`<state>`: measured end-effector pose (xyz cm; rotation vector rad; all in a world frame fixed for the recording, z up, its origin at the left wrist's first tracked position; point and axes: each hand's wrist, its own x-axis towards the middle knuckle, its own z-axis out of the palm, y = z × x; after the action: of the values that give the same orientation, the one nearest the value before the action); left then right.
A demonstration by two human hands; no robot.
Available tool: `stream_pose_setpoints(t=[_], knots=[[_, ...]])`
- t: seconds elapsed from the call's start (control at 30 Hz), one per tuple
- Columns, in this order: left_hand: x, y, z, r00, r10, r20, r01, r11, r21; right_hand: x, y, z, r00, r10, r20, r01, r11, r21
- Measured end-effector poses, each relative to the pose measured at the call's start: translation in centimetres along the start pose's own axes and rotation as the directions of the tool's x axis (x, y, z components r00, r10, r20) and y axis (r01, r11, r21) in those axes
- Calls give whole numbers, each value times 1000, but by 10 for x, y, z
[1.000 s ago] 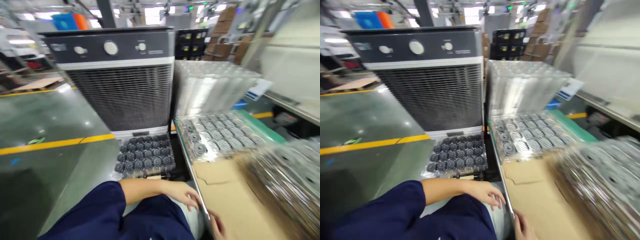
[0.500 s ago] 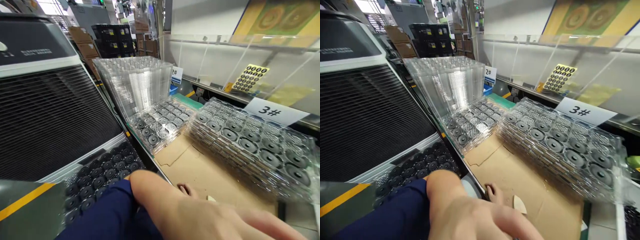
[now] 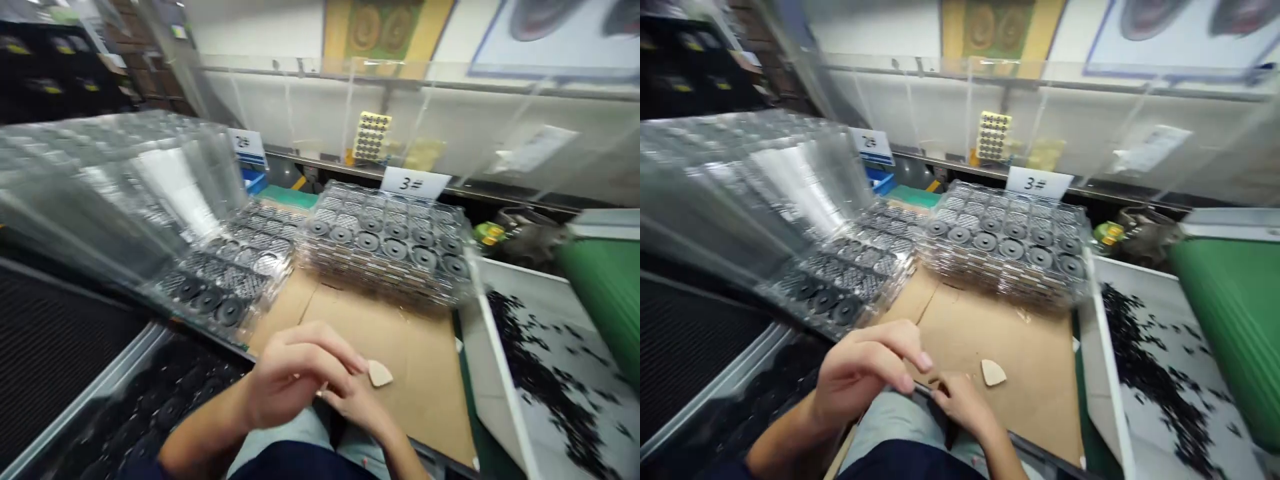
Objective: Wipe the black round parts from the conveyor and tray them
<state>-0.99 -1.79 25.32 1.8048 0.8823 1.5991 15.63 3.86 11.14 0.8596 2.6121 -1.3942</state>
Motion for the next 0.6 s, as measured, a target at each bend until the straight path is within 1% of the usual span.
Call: stream_pose_setpoints(t=[0.03,0.07,0.1,0.13,0.17,0.2,0.27,0.3,0.33,0.37,0.4,0.43,0.47,0.53,0.6], knots=[[-6,-15,-1,999,-50,11,49,996,68,-10,-1,-13,1000,22,19,-22,1000,-14],[-13,-33,-1,991,-133,11,129,976,178,-22,-2,-29,999,50,19,-49,997,-62],[-23,-55,2,969,-247,5,232,920,317,-36,-5,-48,997,82,-1,-81,986,-142],[-35,-78,7,941,-338,7,293,826,482,-49,-10,-67,992,117,-44,-124,957,-262],[-49,-101,14,919,-393,25,290,718,633,-63,-15,-88,982,147,-121,-183,902,-391],[-67,-123,22,908,-415,50,278,689,670,-76,-21,-108,969,162,-185,-234,838,-493],[-105,-157,38,903,-421,82,251,674,695,-98,-31,-149,938,184,-294,-334,707,-623],[-125,-170,44,910,-409,68,242,657,714,-107,-35,-169,923,193,-332,-375,645,-666],[-143,-179,47,933,-354,67,191,643,741,-113,-36,-189,908,211,-363,-415,580,-701],[-158,-186,47,941,-324,96,152,660,736,-118,-34,-209,888,240,-392,-459,513,-726],[-170,-192,45,945,-298,131,114,679,725,-123,-30,-229,859,280,-428,-511,442,-737],[-178,-197,42,949,-276,150,82,680,729,-127,-23,-250,820,324,-471,-569,373,-733],[-183,-201,39,953,-248,172,44,677,734,-133,-14,-270,767,369,-525,-634,303,-712],[-185,-207,33,955,-199,219,-34,660,750,-149,8,-311,656,420,-627,-740,195,-644],[-181,-209,30,954,-165,251,-91,637,766,-173,30,-348,532,430,-729,-833,114,-541]])
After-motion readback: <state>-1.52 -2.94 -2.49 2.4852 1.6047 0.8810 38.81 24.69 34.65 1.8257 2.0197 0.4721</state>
